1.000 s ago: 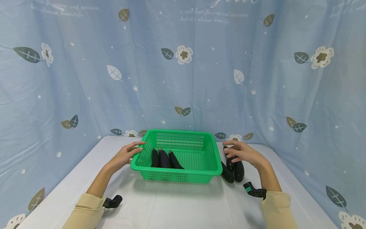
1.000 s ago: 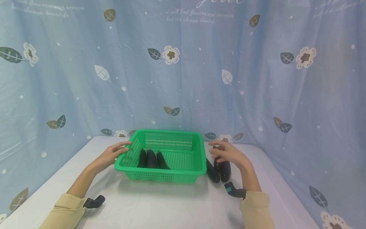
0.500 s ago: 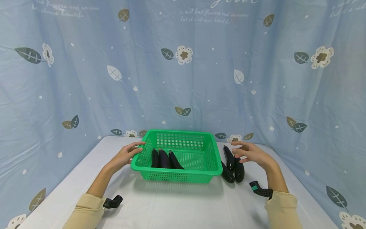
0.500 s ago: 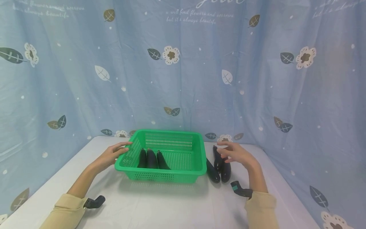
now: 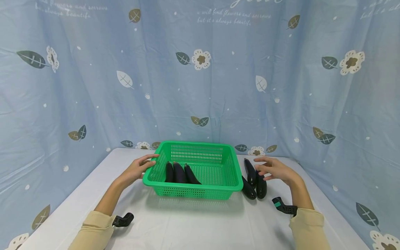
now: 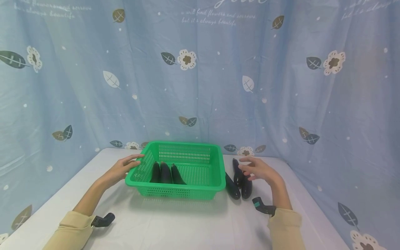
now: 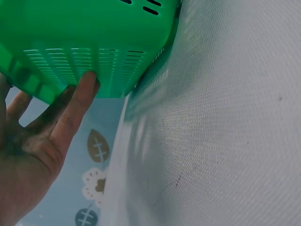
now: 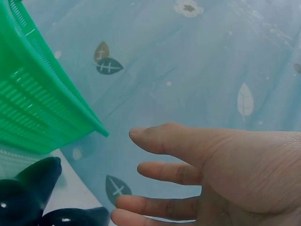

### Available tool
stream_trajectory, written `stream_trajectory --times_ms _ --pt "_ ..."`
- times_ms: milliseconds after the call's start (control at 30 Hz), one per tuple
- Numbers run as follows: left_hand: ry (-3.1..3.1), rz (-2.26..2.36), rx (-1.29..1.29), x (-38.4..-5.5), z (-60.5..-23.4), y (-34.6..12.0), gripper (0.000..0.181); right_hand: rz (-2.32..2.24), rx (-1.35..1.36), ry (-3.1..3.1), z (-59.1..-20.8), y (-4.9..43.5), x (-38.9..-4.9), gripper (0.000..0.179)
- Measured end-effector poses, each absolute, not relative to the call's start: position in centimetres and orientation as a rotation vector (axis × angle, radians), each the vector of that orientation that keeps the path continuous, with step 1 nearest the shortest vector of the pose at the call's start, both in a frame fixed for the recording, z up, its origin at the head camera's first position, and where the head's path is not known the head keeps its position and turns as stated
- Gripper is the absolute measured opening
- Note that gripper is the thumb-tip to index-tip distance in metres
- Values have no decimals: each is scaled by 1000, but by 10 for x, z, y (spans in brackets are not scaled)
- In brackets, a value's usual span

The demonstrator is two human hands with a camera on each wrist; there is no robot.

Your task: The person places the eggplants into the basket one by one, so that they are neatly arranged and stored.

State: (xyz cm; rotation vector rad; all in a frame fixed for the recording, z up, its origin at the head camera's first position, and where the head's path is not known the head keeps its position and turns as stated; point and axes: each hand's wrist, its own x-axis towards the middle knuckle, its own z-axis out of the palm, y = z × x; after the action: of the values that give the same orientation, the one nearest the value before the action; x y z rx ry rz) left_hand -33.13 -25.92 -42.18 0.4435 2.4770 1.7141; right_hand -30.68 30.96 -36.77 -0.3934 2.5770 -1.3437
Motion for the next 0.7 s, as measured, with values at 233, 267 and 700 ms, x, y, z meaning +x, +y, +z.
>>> stream_trajectory --times_ms 233,267,700 --pt "2478 1708 446 -332 -422 -260 55 -1330 -334 2583 -372 311 -310 66" --pt "2478 1708 446 -332 -421 -260 55 -1323 -327 2589 -372 311 -310 66" --pt "2477 1708 430 -331 -421 -259 55 -1217 -217 2672 -383 317 -313 70"
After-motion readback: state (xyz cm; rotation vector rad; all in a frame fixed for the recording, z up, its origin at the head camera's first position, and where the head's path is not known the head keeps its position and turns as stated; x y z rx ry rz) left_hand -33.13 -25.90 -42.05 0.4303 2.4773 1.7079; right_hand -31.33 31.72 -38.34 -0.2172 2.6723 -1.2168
